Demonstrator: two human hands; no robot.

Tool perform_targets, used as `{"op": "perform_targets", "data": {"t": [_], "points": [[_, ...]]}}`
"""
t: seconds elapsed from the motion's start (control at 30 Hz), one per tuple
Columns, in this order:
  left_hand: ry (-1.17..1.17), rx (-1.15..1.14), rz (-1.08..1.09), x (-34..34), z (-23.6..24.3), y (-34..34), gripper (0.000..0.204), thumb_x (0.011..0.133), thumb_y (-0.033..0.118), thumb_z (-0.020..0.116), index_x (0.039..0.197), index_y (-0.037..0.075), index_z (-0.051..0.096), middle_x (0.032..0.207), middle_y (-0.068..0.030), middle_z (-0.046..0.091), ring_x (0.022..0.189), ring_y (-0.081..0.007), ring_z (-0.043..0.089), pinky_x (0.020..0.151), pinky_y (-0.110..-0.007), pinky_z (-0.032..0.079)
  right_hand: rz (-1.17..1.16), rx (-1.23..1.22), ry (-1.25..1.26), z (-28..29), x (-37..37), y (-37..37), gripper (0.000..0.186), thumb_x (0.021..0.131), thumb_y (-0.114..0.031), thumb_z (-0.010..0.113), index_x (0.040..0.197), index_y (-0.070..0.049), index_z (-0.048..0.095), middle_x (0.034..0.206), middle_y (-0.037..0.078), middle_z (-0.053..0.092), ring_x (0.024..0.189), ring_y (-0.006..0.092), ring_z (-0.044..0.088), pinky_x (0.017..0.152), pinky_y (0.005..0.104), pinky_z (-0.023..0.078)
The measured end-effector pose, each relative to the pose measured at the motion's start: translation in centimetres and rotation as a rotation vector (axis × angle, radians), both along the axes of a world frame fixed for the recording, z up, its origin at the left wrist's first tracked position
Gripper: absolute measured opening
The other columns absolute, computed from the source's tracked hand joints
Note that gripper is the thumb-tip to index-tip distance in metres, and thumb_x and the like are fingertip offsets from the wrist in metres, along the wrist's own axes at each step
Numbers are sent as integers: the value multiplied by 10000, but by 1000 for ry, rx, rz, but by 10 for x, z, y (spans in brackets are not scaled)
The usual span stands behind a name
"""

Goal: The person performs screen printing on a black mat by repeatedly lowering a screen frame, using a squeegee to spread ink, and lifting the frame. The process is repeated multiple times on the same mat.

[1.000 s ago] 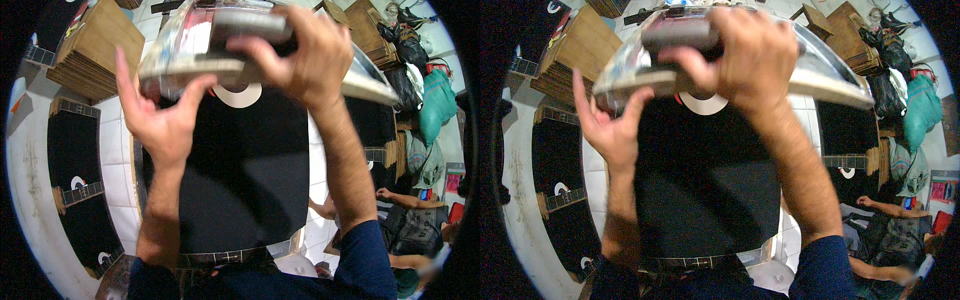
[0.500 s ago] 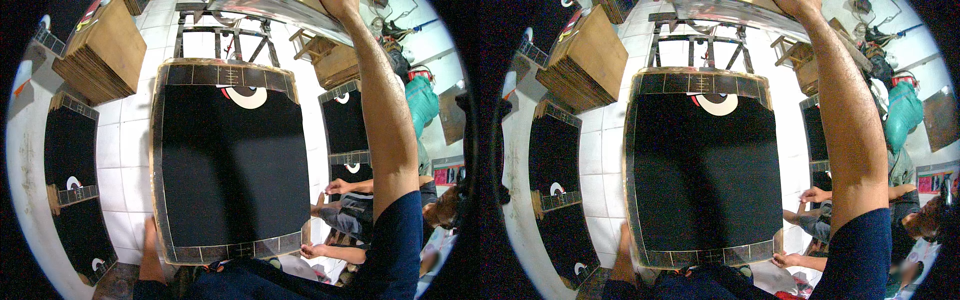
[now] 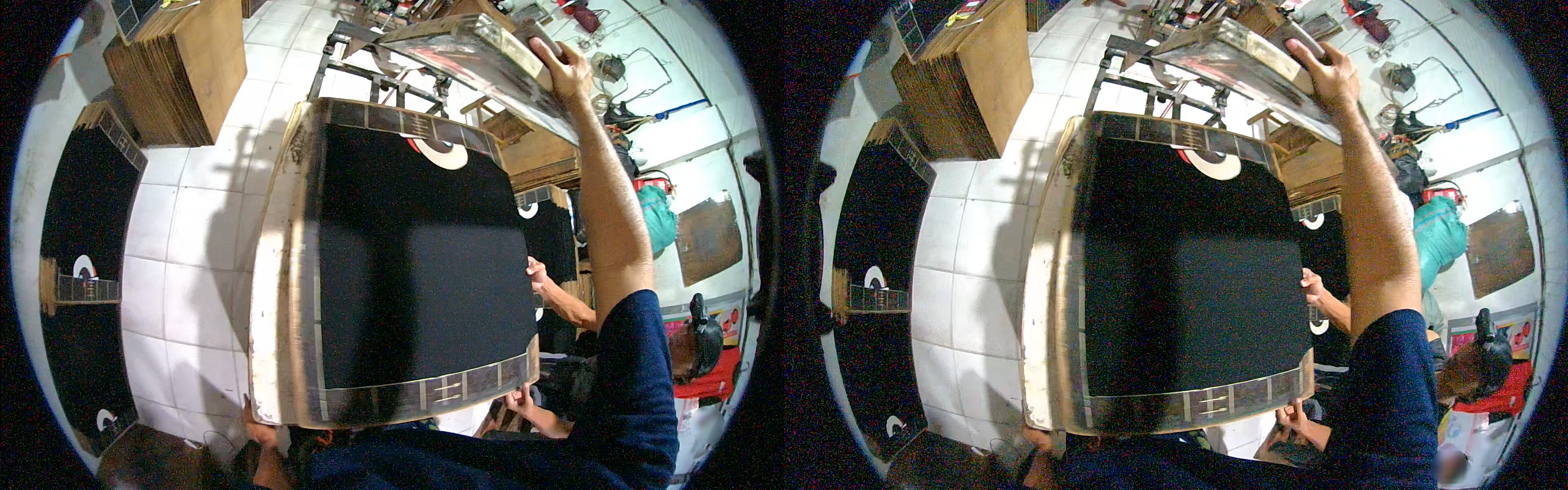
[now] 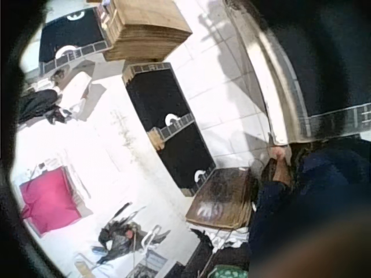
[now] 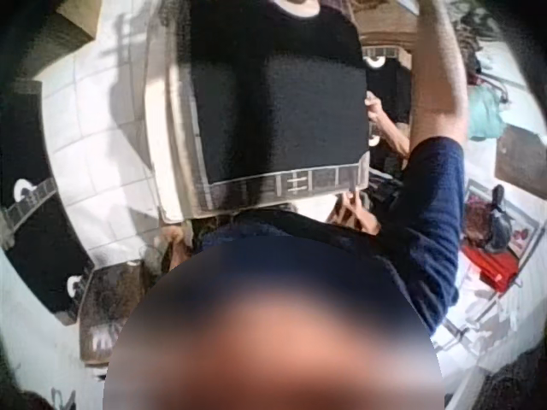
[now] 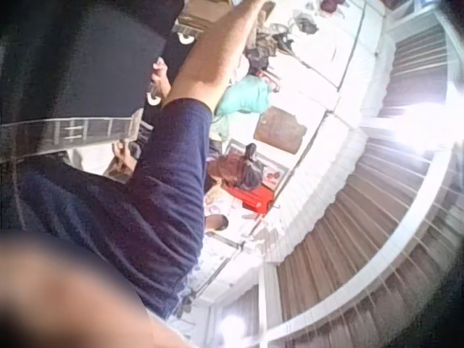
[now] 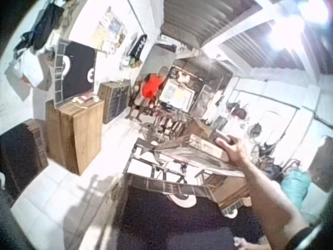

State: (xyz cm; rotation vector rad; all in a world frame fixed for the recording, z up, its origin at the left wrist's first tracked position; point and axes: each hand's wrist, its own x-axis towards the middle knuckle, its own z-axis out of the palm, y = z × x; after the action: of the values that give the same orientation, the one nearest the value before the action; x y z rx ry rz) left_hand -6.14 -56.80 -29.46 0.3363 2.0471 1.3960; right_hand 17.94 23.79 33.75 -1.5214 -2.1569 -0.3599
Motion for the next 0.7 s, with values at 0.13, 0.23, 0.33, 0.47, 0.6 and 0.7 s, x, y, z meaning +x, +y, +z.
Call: {"op": "perform_targets", "data": {"t": [0.13, 0.23, 0.33, 0.47, 0.6, 0.7], "points": [[81, -553, -107, -19, 9, 1, 405, 977, 232, 647, 1252, -60, 701, 1156, -195, 750, 1034, -327, 730, 909, -473, 569, -4, -45, -26, 11, -11, 19, 912, 753, -910, 607, 1184, -126, 783, 1053, 195, 772, 1051, 347, 736, 952, 479, 537], [-87, -355, -19, -49, 29, 6, 320, 908, 179, 719, 1146, -33, 741, 1023, -196, 775, 955, -339, 739, 848, -465, 555, -19, 15, -28, 8, -11, 24, 940, 747, -924, 590, 1218, -132, 774, 1097, 190, 770, 1084, 347, 730, 972, 486, 534], [223, -492, -141, -68, 67, 29, 214, 913, 121, 705, 1067, -22, 743, 950, -234, 755, 897, -389, 725, 803, -482, 530, 17, 7, -20, 6, -9, 27, 970, 733, -947, 575, 1255, -151, 760, 1145, 179, 764, 1143, 349, 713, 1012, 490, 525], [659, -334, -70, -82, 162, 110, 232, 992, 175, 665, 1036, -43, 734, 894, -241, 692, 827, -443, 658, 747, -506, 498, 37, 58, -27, 2, -9, 32, 1005, 712, -994, 531, 1281, -196, 756, 1168, 170, 765, 1140, 348, 722, 1005, 508, 538], [744, 98, 90, -109, 271, 225, 224, 974, 153, 715, 955, -69, 697, 841, -216, 654, 760, -407, 620, 700, -454, 492, 74, 84, -50, -2, -9, 30, 1045, 699, -1020, 498, 1301, -204, 748, 1126, 163, 775, 1100, 335, 739, 959, 499, 566], [971, 140, 123, -109, 362, 267, 178, 990, 91, 685, 914, -70, 690, 787, -178, 652, 727, -349, 620, 657, -418, 472, 61, 112, -53, -5, -8, 24, 1080, 685, -1044, 462, 1295, -201, 752, 1113, 164, 783, 1074, 336, 752, 932, 496, 590]]}}
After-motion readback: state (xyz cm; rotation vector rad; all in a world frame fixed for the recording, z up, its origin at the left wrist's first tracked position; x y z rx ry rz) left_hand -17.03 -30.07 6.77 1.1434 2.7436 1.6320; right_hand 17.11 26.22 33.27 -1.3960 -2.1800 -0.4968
